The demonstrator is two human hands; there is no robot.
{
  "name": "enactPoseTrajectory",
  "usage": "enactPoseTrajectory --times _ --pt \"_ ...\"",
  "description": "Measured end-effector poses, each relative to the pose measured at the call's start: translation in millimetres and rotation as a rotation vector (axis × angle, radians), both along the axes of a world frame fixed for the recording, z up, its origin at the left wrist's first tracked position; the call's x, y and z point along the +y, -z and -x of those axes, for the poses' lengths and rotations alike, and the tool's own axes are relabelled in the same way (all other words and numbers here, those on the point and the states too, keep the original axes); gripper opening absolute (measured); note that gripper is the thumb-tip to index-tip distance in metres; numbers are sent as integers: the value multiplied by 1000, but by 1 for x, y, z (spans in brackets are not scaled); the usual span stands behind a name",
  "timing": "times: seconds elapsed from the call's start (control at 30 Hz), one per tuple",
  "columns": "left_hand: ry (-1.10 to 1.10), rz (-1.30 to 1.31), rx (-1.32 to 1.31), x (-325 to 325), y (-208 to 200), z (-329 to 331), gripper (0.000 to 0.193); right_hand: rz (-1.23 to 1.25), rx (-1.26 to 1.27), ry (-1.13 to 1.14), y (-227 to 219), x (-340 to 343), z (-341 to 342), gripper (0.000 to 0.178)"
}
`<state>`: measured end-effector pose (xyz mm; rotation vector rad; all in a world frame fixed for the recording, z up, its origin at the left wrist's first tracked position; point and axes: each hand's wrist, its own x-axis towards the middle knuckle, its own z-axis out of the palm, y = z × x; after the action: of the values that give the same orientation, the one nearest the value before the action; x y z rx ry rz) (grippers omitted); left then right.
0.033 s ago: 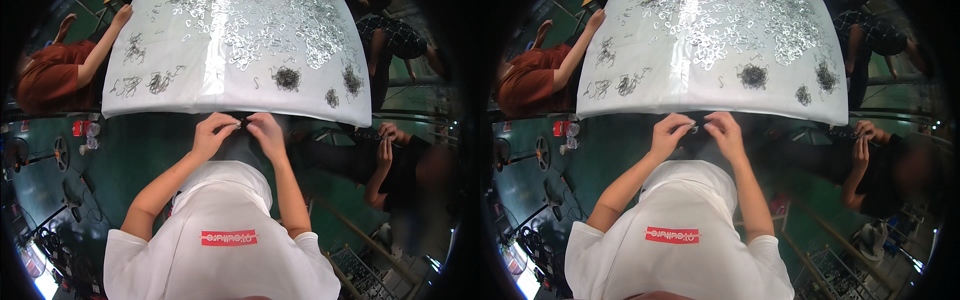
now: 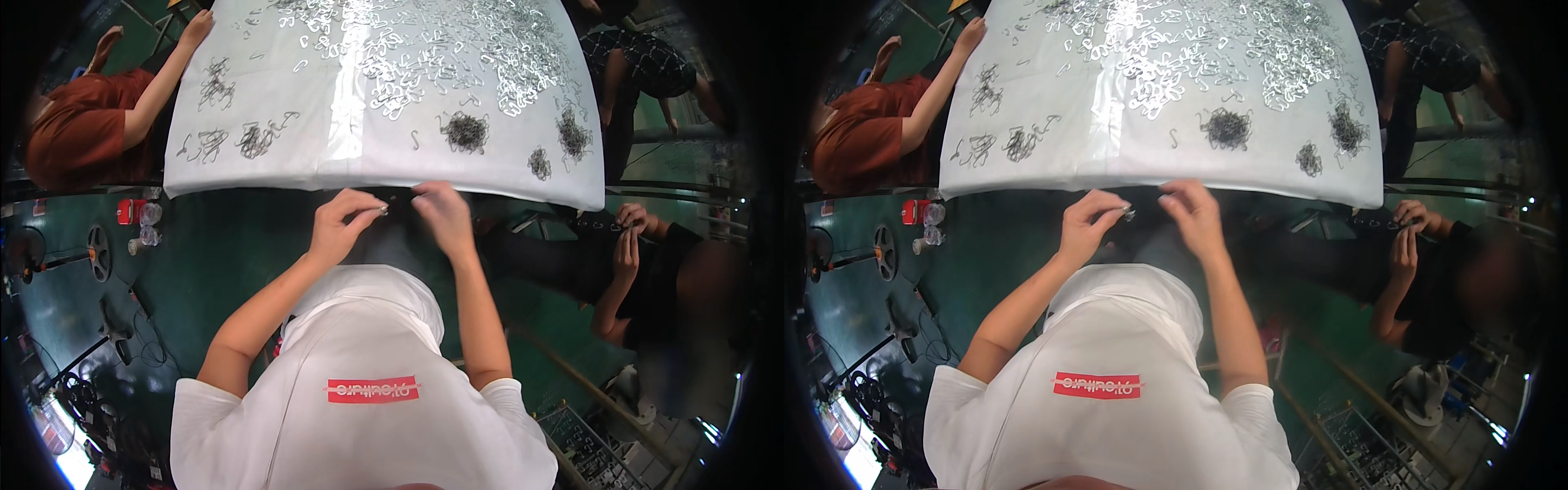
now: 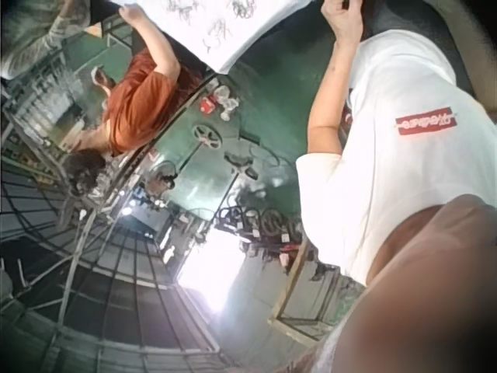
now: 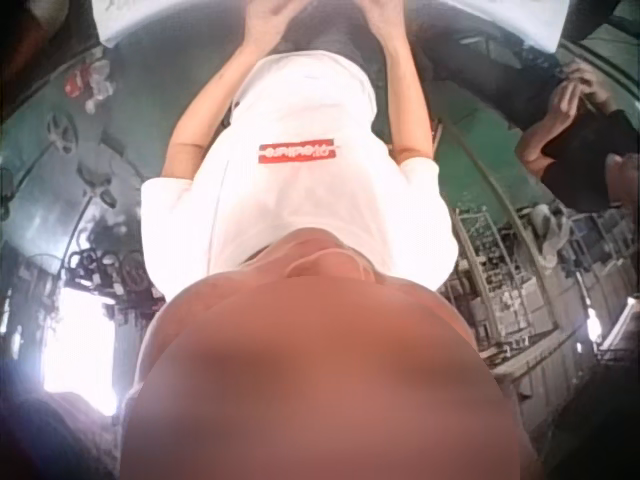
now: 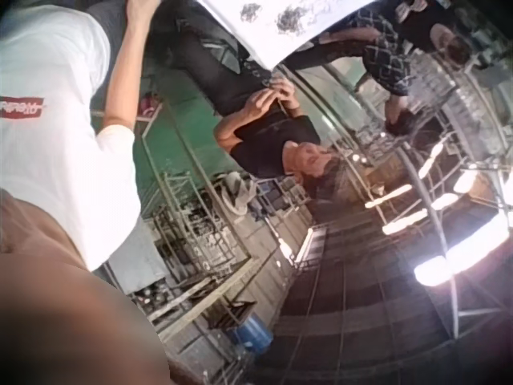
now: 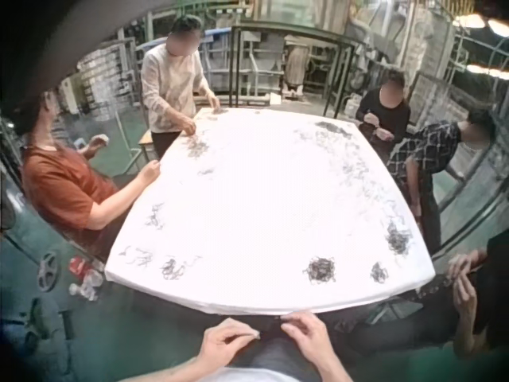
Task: The person picks small metal hooks and S-shaped clips from a white sheet on a table and links them by hand. They occasionally stand to hang the assembled chains on a nearby metal rack, then return to the table to continue linking more pieces.
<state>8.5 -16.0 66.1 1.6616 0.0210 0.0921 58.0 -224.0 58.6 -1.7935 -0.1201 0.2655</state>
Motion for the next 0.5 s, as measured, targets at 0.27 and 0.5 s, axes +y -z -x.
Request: enactPoseTrajectory --times 0.27,0.5 --pt "-19 -63 -131 11 22 -18 21 738 -456 -138 36 -82 -237 9" --pt "-81 -12 -44 0 32 -24 20 1078 -560 -699 73 -85 -313 10"
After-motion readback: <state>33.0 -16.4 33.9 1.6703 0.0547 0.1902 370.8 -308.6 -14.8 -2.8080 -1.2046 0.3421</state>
